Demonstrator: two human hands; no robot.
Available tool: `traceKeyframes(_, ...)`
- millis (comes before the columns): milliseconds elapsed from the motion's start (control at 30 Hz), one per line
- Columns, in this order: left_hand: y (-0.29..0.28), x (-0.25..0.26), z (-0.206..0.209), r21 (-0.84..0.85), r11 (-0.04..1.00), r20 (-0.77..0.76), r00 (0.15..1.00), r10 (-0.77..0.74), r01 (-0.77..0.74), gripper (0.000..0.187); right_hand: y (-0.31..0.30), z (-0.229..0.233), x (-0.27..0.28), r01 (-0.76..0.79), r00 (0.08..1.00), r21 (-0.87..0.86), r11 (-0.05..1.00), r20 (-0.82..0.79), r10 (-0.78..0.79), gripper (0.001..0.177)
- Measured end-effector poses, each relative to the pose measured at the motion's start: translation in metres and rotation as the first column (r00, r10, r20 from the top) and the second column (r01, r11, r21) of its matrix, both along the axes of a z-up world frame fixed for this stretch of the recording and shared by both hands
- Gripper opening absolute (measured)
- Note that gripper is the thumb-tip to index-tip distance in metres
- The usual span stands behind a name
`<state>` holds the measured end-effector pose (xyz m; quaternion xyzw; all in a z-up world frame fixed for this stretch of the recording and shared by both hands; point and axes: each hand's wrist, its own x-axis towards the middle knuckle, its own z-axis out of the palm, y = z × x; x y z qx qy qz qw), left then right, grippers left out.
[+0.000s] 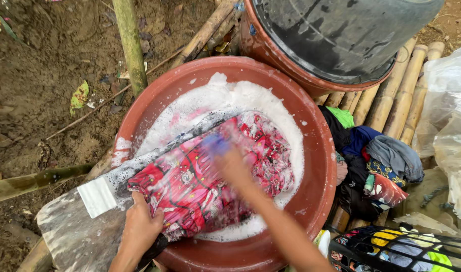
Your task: The person scrubs a piece of patterned red fabric with a blue brush in a basin of soapy water, periodically lifting and dipping the cloth.
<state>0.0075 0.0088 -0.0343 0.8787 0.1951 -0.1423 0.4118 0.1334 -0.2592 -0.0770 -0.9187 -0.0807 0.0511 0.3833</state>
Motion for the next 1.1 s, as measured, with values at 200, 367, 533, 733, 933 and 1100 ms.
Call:
traceKeyframes(200, -0.005, 0.006, 0.007, 0.011, 1.0, -0.048, 0.999, -0.013, 0.014, 0.05, -0.07, 0.0, 0.074, 0.245, 0.935, -0.371, 0.896, 0.334, -0.118, 0.031)
traceKeyframes(367, -0.002, 0.007, 0.006, -0.001, 0.999, 0.003, 0.999, -0.047, 0.047, 0.073, 0.06, 0.011, -0.048, -0.287, 0.862, -0.142, 0.947, 0.392, 0.32, 0.05)
traceKeyframes(533, -0.005, 0.007, 0.018, 0.023, 0.998, -0.043, 0.997, -0.058, 0.059, 0.078, -0.039, -0.024, 0.053, -0.046, 0.99, -0.545, 0.837, 0.086, 0.111, 0.064)
traceKeyframes(733, -0.006, 0.007, 0.014, 0.025, 0.998, -0.024, 0.999, -0.048, 0.049, 0.079, -0.043, -0.024, 0.054, 0.332, 0.933, -0.362, 0.871, -0.012, -0.361, 0.038)
traceKeyframes(933, 0.001, 0.003, 0.005, -0.005, 1.0, -0.043, 0.999, -0.024, 0.024, 0.078, 0.044, 0.012, -0.081, 0.004, 0.741, -0.108, 0.994, -0.667, -0.075, 0.04)
traceKeyframes(1100, -0.004, -0.008, -0.006, -0.121, 0.993, 0.229, 0.972, 0.046, -0.019, 0.071, -0.164, -0.026, 0.037, 0.355, 0.903, -0.479, 0.803, 0.398, -0.162, 0.059)
